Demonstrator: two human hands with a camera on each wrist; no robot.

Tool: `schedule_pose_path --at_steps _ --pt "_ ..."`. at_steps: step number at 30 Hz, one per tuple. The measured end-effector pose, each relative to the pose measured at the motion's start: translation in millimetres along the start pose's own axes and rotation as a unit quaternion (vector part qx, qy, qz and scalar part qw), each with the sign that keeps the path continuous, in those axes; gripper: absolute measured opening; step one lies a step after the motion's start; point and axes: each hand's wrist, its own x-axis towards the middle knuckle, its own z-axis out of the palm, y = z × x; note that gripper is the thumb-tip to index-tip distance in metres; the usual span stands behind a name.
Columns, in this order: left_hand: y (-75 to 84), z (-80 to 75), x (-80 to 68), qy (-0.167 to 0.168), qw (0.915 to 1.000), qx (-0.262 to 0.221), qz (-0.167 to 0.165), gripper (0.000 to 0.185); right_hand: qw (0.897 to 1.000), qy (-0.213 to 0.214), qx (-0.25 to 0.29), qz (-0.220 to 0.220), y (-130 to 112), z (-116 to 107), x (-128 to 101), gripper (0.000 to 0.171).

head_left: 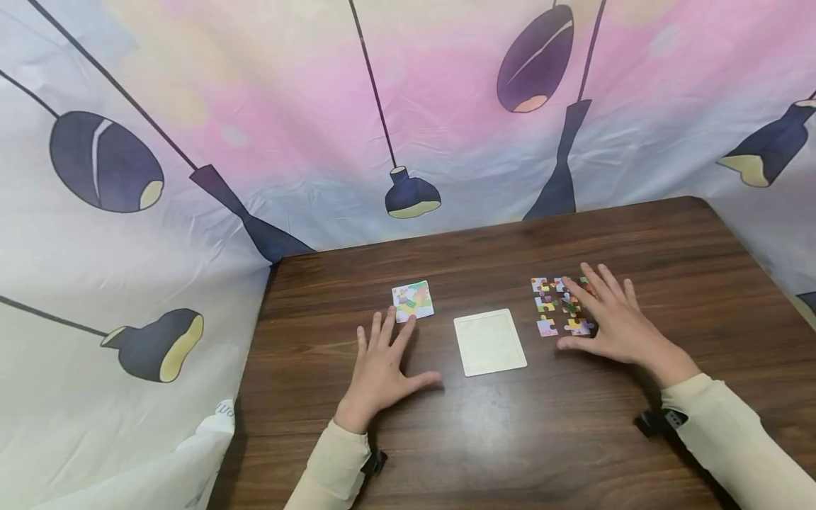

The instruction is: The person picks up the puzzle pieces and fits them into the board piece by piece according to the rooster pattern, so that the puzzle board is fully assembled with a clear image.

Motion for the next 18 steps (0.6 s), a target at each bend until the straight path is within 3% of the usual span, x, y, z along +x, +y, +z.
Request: schedule_pose_path --at_steps 4,8,12,18 --pt "9.4 4.5 2.5 0.011 0.9984 -0.055 0.007 0.111 1.000 0.005 0.010 -0.002 2 1 9 0.117" --pt "18.7 10.7 5.0 0.034 0.9915 -0.119 0.040 0.107 1.000 0.010 0.025 0.003 6 3 19 0.113" --pt "26.4 16.7 7.4 0.054 0.9780 -0.190 0.066 0.102 0.999 0.003 0.051 0.016 11 6 30 0.109" --pt "32.9 27.4 10.5 0.026 0.9528 -0.299 0.043 0.100 0.996 -0.008 0.076 0.038 17 9 45 0.105"
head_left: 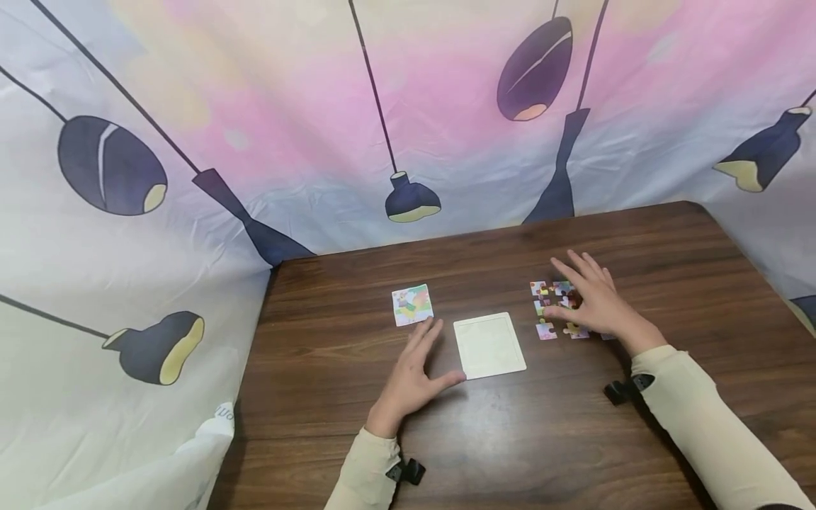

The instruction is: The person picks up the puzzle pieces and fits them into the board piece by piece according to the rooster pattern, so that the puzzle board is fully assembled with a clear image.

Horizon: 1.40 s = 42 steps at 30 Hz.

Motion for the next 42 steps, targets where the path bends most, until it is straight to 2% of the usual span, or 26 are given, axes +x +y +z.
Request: schedule_pose_path --at_steps 4,7,12,15,19,26,38,42 --pt "-4.3 9.2 5.9 -0.012 0.9991 -0.034 -0.023 0.096 1.000 -0.005 0.012 0.015 2 1 9 0.100" --pt "-6.3 15.3 13.2 -0.026 0.9983 -0.044 -0.028 0.095 0.999 -0.013 0.021 0.026 3 0 14 0.095" --pt "-7.7 23.8 25.9 -0.064 0.9977 -0.006 -0.022 0.102 0.999 -0.017 0.021 0.028 4 -3 18 0.081" --pt "-7.3 25.5 27.2 -0.078 0.9964 0.025 -0.022 0.108 0.999 -0.021 0.021 0.027 5 -2 21 0.073" --pt "-7.1 25.3 25.1 -0.082 0.9956 0.037 -0.024 0.109 0.999 -0.035 0.027 0.025 6 2 25 0.065" --pt "-11.1 25.0 24.8 -0.088 0.9949 0.047 -0.018 0.101 0.998 -0.047 0.035 0.030 5 4 29 0.049" --pt "-11.6 24.7 24.4 -0.087 0.9947 0.054 -0.010 0.100 0.994 -0.088 0.058 0.036 1 -4 29 0.053" --pt "-11.0 25.0 26.3 -0.084 0.9949 0.054 -0.009 0.099 0.993 -0.091 0.066 0.037 2 -7 29 0.049"
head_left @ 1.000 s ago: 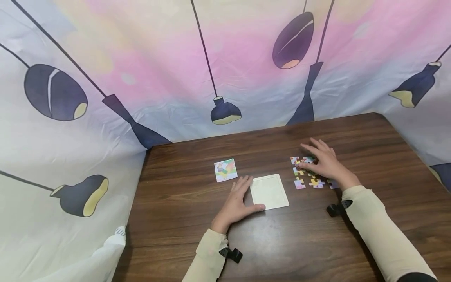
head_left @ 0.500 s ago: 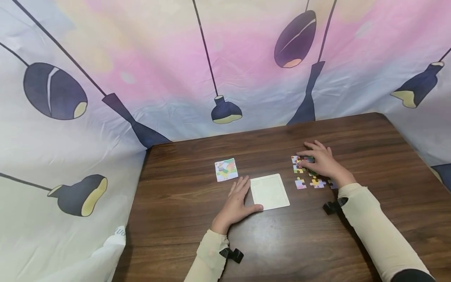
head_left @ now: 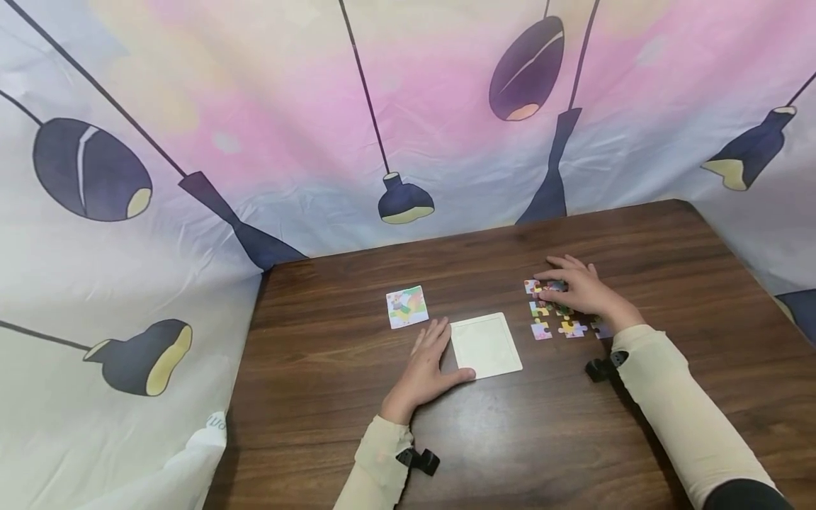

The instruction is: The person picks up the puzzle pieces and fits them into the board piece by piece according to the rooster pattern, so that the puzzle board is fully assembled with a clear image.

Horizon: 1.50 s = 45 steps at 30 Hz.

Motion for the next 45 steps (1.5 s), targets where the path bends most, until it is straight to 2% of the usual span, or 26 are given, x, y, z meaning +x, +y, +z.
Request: schedule_pose_path --at_steps 14,29,36,42,45 --pt "-1.8 -1.0 1.1 0.006 0.9996 0.019 0.019 0.096 1.000 0.016 -0.017 0.010 -7 2 3 0.045" --pt "-4.8 -1.2 3.1 0.007 0.9978 0.059 0.029 0.094 0.997 0.062 -0.038 -0.035 -17 14 1 0.033" --pt "-2.2 -1.9 2.8 -0.001 0.9980 0.061 0.014 0.094 0.996 0.070 -0.010 -0.056 -29 26 -2 0.035" --pt "-2.3 -1.8 3.4 -0.007 0.9979 0.064 -0.006 0.098 0.996 0.073 0.001 -0.055 -33 34 -6 0.036" --pt "-1.8 -2.6 3.3 -0.005 0.9983 0.058 -0.003 0.101 0.996 0.070 0.002 -0.060 -37 37 -6 0.036"
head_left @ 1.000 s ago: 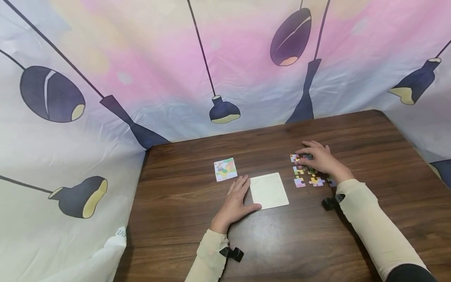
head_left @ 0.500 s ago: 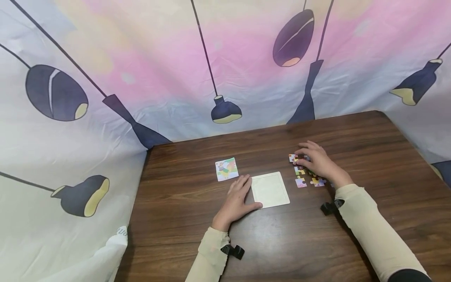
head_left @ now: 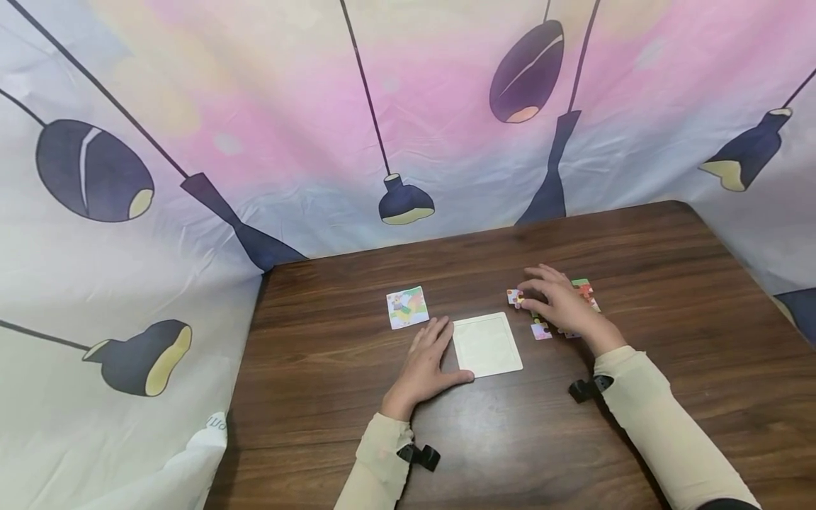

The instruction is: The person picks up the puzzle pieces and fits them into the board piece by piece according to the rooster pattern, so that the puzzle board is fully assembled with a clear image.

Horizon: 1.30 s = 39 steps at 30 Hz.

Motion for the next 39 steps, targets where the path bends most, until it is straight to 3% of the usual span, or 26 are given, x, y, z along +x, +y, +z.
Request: schedule_pose_path --at_steps 13,25,39 --pt "-1.0 -0.5 0.9 0.000 1.0000 -0.001 -0.002 0.103 0.999 -0.007 0.001 -0.032 -21 25 4 0.034" --pt "0.8 0.6 0.8 -0.006 1.0000 0.005 -0.004 0.103 0.999 -0.016 0.001 -0.041 -39 38 -2 0.034" --pt "0.6 0.5 1.0 -0.011 0.9999 0.004 -0.005 0.103 0.997 -0.015 -0.006 -0.081 -54 55 4 0.030"
